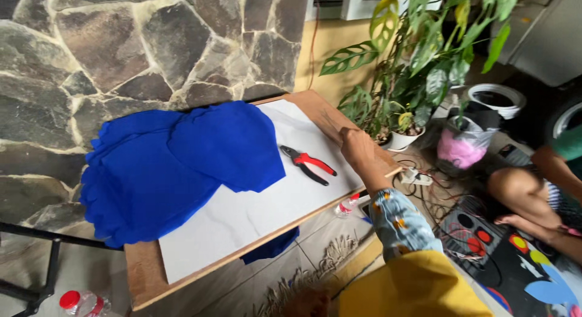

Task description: The person prepares wire supports for fabric petals by straightening wire lengths by hand and using pliers to cut the wire and secure it to blue fabric pieces.

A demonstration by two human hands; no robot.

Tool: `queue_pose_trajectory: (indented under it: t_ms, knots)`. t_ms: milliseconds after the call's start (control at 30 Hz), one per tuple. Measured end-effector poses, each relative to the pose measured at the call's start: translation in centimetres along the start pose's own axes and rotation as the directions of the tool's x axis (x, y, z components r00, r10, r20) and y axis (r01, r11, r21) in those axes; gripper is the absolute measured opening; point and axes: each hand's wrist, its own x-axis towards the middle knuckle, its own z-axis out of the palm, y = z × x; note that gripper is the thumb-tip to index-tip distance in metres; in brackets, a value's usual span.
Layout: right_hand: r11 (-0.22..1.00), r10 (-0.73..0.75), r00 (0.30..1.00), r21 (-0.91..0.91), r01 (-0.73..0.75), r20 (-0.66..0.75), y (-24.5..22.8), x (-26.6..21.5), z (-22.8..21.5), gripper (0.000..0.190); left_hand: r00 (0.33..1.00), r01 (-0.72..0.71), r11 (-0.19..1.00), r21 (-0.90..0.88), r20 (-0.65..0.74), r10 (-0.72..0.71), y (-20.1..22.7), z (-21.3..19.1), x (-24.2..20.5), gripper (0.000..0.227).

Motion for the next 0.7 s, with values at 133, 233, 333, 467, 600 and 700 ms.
queue_pose_trajectory:
  t_ms: [133,233,333,467,600,700]
  knots:
    - [0.993,-0.003,1.000,-0.122,0.004,0.008,-1.0,2.0,1.7,0.010,0.854,0.249,0.968,-0.028,-0.466,-0.233,7.7,10.4,-10.2,0.043]
    - [0.961,0.057,0.998,-0.269,-0.054,0.002,-0.6,3.1,3.4,0.012,0.664,-0.326,0.933,-0.151,-0.739,0.113,7.9,13.4,-13.3,0.030]
    - [0.965,0.091,0.996,-0.247,-0.084,0.018,0.3,3.7,5.1,0.020,0.556,-0.432,0.891,0.142,-0.735,0.387,6.2,12.1,-12.1,0.021]
    - [0.976,0.051,0.999,-0.211,-0.053,-0.016,-1.4,2.8,2.3,0.018,0.225,-0.523,0.459,0.718,-0.403,0.887,4.1,10.5,-10.2,0.015]
    - [0.999,0.027,0.999,-0.030,-0.028,-0.016,-1.6,2.8,0.6,0.012,0.325,-0.414,0.439,0.798,-0.321,0.890,4.5,10.8,-11.4,0.023]
    - [1.000,-0.008,1.000,-0.006,0.008,-0.028,-0.3,3.3,0.9,0.012,0.332,-0.419,0.452,0.787,-0.331,0.883,3.6,10.3,-10.6,0.024]
